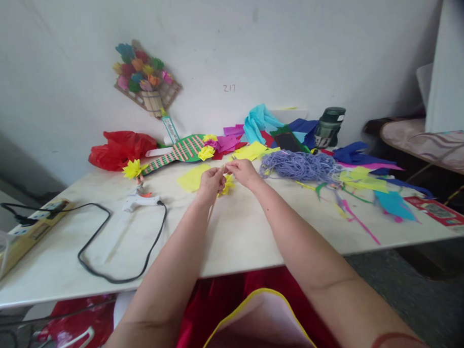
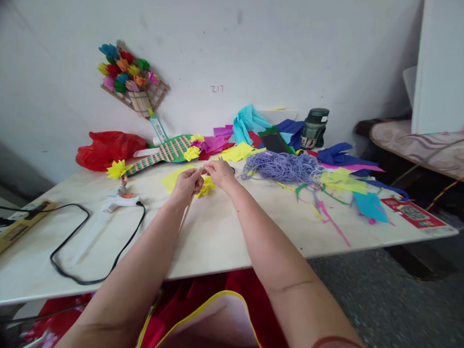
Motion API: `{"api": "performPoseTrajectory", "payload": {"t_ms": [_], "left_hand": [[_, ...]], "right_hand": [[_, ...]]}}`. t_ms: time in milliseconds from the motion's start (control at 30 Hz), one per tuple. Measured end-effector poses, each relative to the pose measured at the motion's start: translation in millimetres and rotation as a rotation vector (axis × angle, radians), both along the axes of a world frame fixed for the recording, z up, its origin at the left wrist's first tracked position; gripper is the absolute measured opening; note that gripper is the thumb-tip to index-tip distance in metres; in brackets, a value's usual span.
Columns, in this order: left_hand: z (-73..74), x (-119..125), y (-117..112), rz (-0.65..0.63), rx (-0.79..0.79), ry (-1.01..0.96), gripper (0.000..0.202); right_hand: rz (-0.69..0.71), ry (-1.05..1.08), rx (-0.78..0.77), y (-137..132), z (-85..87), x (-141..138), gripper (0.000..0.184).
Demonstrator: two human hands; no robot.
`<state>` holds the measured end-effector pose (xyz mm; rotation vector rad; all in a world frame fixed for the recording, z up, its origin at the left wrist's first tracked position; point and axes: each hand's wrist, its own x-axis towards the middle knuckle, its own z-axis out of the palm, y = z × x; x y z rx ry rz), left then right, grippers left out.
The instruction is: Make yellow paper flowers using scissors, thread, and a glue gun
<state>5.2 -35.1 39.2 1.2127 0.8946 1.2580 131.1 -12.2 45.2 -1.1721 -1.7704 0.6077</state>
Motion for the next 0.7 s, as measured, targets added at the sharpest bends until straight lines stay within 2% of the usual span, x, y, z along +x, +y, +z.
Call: {"api": "performPoseTrajectory", "payload": {"t_ms": [200, 367, 533, 700], "left_hand": [[0.1, -4.4, 1.5, -0.047, -0.030, -0.032, 0.029], [-0.5, -7.3, 3.6, -0.109, -0.066, -0.080, 0.028], [-0.2, -7.1, 4.8, -0.127, -0.117, -0.117, 0.025], [-1.4, -7.1, 5.4, -0.122, -0.142, -0.122, 0.024]], "right_hand": [[-0.072, -0.352, 0.261, 3.5, -3.6, 5.1, 0.030], [-0.090, -0.593, 0.397, -1.5, -1.8, 5.0, 0.030], [-0.140, -0.717, 0.477, -7.3, -1.1, 1.5, 0.027], [-0.154, -0.751, 0.476, -9.3, -1.3, -1.2, 0.026]]}}
